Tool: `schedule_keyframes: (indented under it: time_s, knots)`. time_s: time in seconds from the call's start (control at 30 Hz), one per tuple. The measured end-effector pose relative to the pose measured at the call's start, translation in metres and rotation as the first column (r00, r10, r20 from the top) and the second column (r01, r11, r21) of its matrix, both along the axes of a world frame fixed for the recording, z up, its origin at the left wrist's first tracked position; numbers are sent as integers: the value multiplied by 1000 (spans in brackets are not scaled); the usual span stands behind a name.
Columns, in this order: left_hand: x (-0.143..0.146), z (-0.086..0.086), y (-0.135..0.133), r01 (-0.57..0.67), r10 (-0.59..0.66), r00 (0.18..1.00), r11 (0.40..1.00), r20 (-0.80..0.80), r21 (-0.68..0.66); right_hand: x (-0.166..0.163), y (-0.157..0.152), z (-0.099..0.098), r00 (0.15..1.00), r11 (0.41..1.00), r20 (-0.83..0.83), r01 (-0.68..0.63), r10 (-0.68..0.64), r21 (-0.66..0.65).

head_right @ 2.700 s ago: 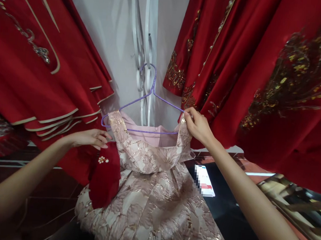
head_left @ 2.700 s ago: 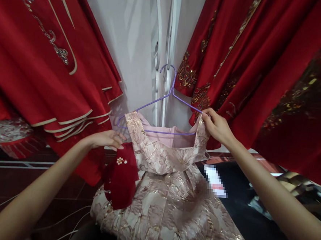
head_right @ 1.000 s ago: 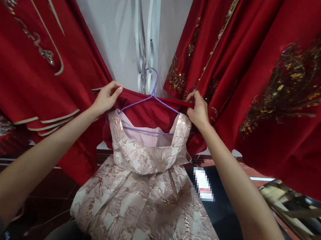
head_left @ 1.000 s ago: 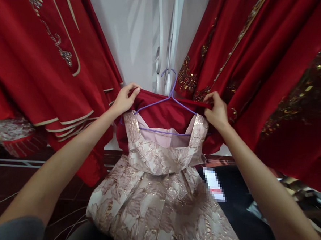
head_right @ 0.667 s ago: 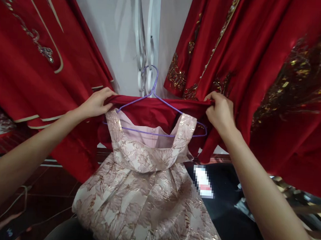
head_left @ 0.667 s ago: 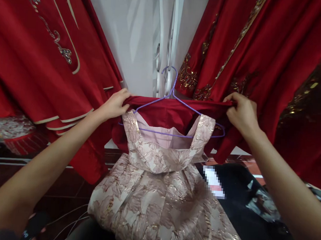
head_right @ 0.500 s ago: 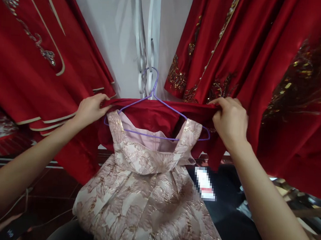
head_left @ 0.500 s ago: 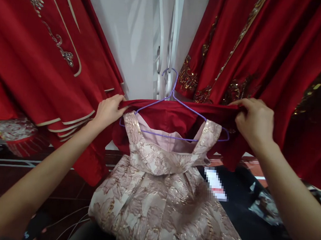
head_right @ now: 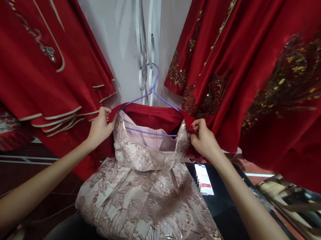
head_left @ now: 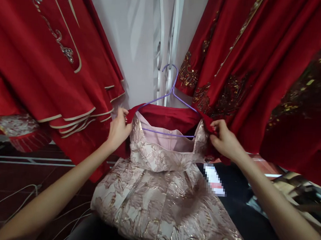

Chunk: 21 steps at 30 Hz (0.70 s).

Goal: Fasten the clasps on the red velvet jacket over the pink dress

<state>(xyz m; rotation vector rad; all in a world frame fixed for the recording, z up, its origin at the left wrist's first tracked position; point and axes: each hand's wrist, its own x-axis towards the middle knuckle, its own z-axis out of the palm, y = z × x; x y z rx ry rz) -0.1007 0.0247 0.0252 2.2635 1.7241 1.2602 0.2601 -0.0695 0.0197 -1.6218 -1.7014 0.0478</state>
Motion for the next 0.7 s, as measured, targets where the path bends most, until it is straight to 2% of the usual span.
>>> schedule_keyframes:
  time_s: [0.1,0.17,0.27,0.3,0.37,0.47,0.53,0.6,0.7]
  knots:
    - [25,2,-4,123,-111,976,991,190,-57,-36,13,-13,975,986,-150,-168,164,-15]
    - [45,5,-11,240,-208,922,969,328,-60,-66,16,-18,923,951,-251,-307,291,-27]
    - [70,4,-25,463,-408,847,881,340,-95,-106,14,-21,800,861,-371,-508,471,-3]
    - [76,2,-28,500,-448,839,859,308,-112,-115,13,-21,778,849,-393,-528,491,15]
    - [80,-6,-32,497,-461,854,860,243,-117,-127,11,-23,768,861,-423,-506,480,58]
    - [76,-19,-30,401,-387,907,914,163,-61,-130,13,-27,776,902,-473,-419,417,107]
    - [73,-25,-27,364,-353,922,930,160,-46,-128,16,-31,771,907,-489,-407,407,113]
    - [73,-27,-26,376,-350,906,924,240,-71,-125,20,-35,769,904,-489,-412,412,113]
    - [77,-26,-28,422,-350,835,903,424,-86,-123,25,-37,761,905,-503,-406,411,125]
